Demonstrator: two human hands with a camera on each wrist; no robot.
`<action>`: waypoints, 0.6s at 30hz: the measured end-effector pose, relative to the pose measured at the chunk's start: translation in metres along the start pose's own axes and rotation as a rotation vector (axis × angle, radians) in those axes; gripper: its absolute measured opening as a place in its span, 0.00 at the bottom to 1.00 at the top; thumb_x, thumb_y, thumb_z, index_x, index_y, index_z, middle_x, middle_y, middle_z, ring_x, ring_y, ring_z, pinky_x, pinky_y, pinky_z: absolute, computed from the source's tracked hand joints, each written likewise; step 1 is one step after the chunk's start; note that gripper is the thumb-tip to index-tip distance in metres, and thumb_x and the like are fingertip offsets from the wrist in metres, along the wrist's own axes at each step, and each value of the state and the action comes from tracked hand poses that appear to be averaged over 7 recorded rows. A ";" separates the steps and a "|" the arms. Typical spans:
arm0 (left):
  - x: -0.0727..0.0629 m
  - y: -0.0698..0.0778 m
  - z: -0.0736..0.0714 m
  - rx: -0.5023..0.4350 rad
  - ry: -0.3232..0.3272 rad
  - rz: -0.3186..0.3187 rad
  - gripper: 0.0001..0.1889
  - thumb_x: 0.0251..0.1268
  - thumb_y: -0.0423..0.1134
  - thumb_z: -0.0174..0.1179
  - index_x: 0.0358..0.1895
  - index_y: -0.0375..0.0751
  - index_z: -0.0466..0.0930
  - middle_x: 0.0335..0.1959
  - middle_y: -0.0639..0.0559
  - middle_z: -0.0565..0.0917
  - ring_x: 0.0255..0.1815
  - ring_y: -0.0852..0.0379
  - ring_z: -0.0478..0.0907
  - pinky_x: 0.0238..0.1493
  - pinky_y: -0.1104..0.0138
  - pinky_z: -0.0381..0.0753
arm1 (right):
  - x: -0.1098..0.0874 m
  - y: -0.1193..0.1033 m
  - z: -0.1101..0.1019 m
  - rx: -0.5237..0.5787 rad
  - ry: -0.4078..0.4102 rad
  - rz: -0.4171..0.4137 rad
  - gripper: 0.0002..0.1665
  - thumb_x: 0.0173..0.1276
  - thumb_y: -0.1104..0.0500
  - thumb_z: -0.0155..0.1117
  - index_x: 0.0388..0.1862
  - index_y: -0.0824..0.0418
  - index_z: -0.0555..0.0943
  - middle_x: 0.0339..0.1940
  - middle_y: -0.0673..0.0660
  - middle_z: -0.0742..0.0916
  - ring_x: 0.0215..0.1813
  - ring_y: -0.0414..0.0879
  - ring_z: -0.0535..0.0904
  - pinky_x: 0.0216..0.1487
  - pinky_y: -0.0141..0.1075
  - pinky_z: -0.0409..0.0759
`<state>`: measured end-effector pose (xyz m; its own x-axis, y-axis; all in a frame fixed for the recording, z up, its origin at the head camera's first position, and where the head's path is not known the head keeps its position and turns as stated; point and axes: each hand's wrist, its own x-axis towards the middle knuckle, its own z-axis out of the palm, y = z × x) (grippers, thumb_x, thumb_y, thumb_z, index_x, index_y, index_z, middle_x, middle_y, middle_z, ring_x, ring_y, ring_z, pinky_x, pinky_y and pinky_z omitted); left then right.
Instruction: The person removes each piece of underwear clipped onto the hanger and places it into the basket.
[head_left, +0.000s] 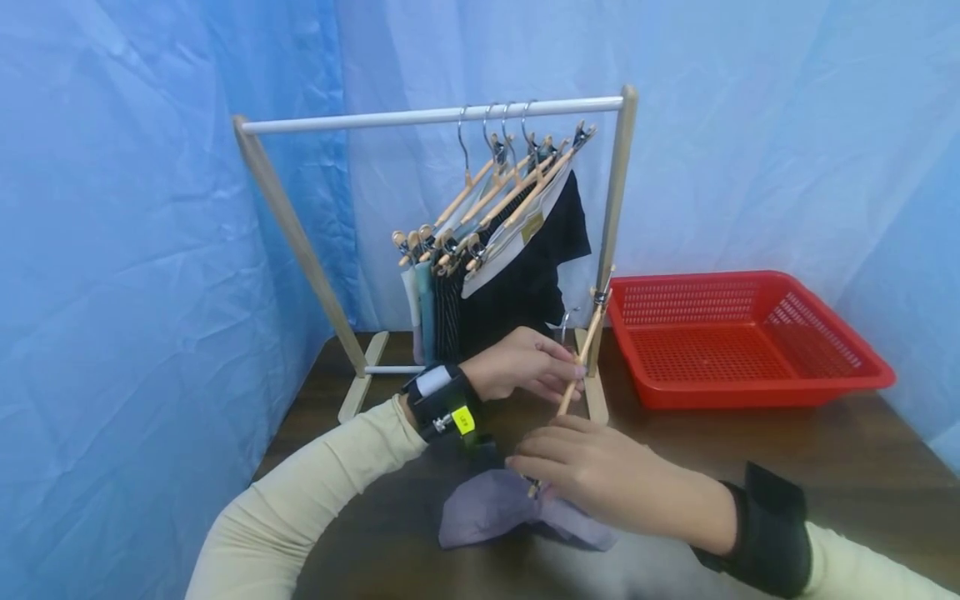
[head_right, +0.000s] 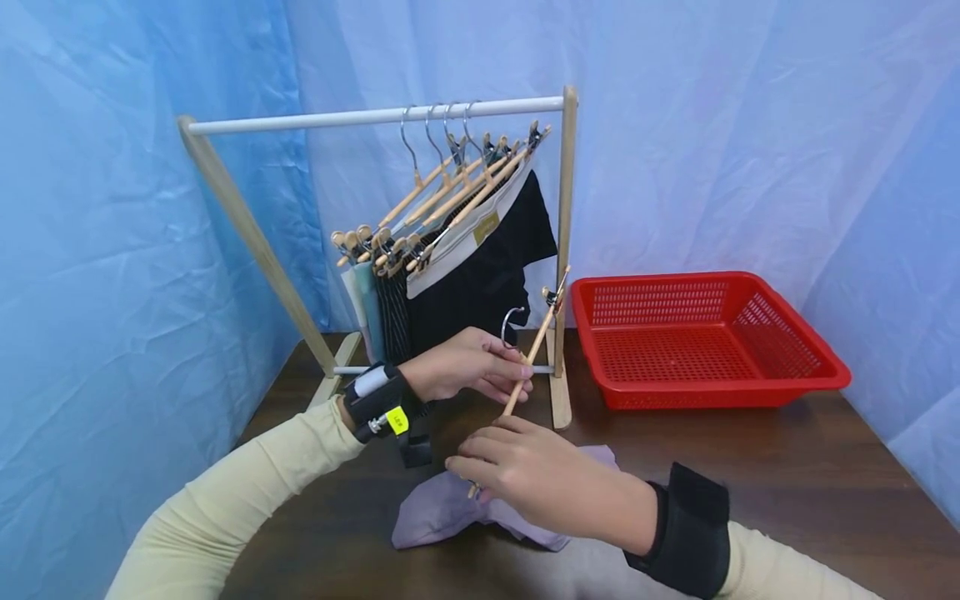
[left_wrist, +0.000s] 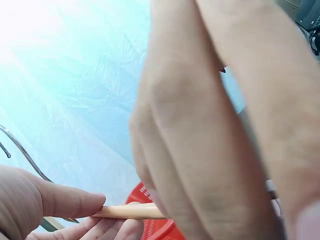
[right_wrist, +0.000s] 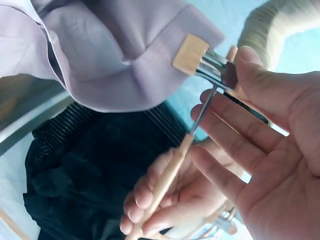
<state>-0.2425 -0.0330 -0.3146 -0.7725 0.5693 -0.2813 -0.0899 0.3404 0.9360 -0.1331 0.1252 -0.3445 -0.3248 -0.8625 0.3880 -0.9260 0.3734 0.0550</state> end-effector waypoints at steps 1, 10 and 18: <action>0.000 0.000 0.000 0.004 0.002 0.000 0.12 0.69 0.37 0.67 0.49 0.34 0.84 0.39 0.42 0.91 0.44 0.46 0.91 0.48 0.59 0.89 | 0.000 0.000 0.000 0.005 -0.017 -0.001 0.27 0.59 0.55 0.80 0.58 0.53 0.85 0.53 0.46 0.90 0.56 0.40 0.86 0.61 0.39 0.84; 0.000 0.000 0.006 0.004 0.012 0.008 0.11 0.68 0.36 0.67 0.48 0.34 0.85 0.40 0.41 0.91 0.45 0.43 0.90 0.49 0.58 0.89 | -0.002 -0.002 0.002 0.024 -0.045 -0.018 0.20 0.61 0.57 0.78 0.53 0.54 0.86 0.48 0.46 0.91 0.53 0.40 0.85 0.58 0.35 0.85; 0.001 0.000 0.007 -0.041 0.014 0.012 0.09 0.68 0.34 0.67 0.45 0.32 0.84 0.39 0.40 0.90 0.42 0.46 0.91 0.44 0.61 0.90 | -0.006 0.000 0.002 0.025 -0.066 -0.027 0.20 0.62 0.53 0.78 0.53 0.52 0.86 0.47 0.44 0.91 0.50 0.37 0.85 0.56 0.29 0.84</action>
<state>-0.2385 -0.0270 -0.3161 -0.7824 0.5623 -0.2676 -0.1064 0.3027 0.9471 -0.1312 0.1294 -0.3487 -0.3107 -0.8931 0.3255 -0.9389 0.3417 0.0413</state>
